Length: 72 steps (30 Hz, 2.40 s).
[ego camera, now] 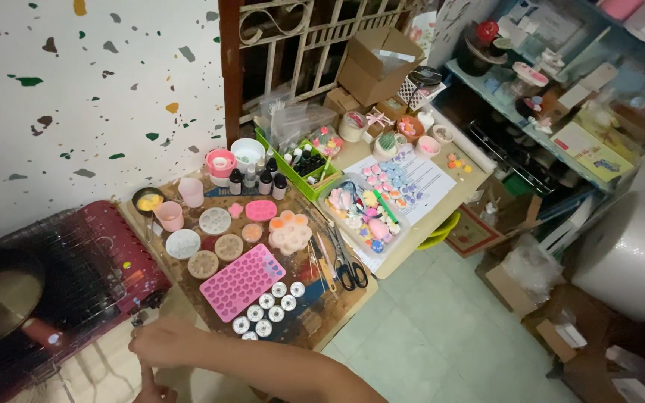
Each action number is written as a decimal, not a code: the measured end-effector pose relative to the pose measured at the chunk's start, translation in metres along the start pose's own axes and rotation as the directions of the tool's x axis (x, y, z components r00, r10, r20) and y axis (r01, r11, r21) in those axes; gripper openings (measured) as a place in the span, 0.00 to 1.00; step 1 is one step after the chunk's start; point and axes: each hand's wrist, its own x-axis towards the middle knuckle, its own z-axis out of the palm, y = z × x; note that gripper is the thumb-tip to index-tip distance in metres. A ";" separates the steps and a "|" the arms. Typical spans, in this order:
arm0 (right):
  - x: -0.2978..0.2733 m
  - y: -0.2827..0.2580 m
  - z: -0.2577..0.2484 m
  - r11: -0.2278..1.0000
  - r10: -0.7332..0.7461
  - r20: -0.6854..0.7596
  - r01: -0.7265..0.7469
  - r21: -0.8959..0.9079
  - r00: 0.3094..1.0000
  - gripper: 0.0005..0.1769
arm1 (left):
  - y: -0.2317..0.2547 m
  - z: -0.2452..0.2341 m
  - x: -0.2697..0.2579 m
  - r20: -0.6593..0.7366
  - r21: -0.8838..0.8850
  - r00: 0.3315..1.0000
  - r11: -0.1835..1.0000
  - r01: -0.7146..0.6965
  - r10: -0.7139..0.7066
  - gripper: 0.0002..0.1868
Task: Mixing fragrance and liquid wax in a small container using a dropper and a spoon at a workshop desk.
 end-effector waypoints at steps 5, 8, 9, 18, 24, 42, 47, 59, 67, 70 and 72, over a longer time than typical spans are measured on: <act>-0.013 -0.012 -0.025 0.999 0.010 -0.014 -0.011 -0.050 1.000 0.10 | -0.004 0.004 0.000 -0.072 -0.045 0.995 0.996 -0.078 0.074 0.73; -0.004 -0.005 -0.014 0.998 -0.019 -0.020 0.020 0.064 1.000 0.11 | -0.006 0.005 0.001 -0.109 -0.065 0.988 0.991 -0.116 0.108 0.73; -0.006 0.002 -0.001 0.998 -0.018 -0.021 0.020 0.064 1.000 0.11 | -0.007 0.005 0.001 -0.109 -0.064 0.988 0.991 -0.117 0.109 0.73; -0.007 0.002 -0.002 0.997 -0.016 -0.189 0.030 0.073 0.982 0.14 | -0.013 0.009 0.003 -0.223 -0.111 0.953 0.966 -0.234 0.205 0.71; -0.005 0.025 0.034 0.999 -0.046 -0.036 0.045 -0.013 0.998 0.12 | 0.009 0.000 -0.011 -0.156 -0.128 0.980 0.982 -0.142 0.121 0.72; -0.018 0.003 -0.017 0.991 -0.128 -0.171 0.121 -0.052 0.977 0.10 | 0.088 -0.068 -0.092 -0.137 -0.256 0.980 0.951 -0.174 0.143 0.54; -0.019 0.004 -0.022 0.985 -0.161 -0.154 0.169 0.039 0.975 0.05 | 0.075 -0.055 -0.082 -0.092 -0.224 0.986 0.962 -0.157 0.139 0.55; -0.026 0.003 -0.008 0.985 -0.118 -0.204 0.088 -0.148 0.972 0.06 | 0.085 -0.065 -0.090 -0.072 -0.203 0.990 0.970 -0.132 0.120 0.55; -0.031 -0.008 -0.033 0.994 -0.105 -0.200 0.099 -0.042 0.974 0.08 | 0.084 -0.066 -0.087 -0.002 -0.183 0.996 0.979 -0.091 0.092 0.57; -0.032 -0.009 -0.030 0.997 -0.079 -0.198 0.080 -0.001 0.977 0.08 | 0.081 -0.063 -0.087 0.001 -0.198 0.996 0.977 -0.084 0.086 0.57; -0.031 -0.007 -0.028 0.981 -0.068 -0.248 0.110 0.158 0.966 0.07 | 0.083 -0.063 -0.087 0.009 -0.205 0.996 0.975 -0.082 0.085 0.57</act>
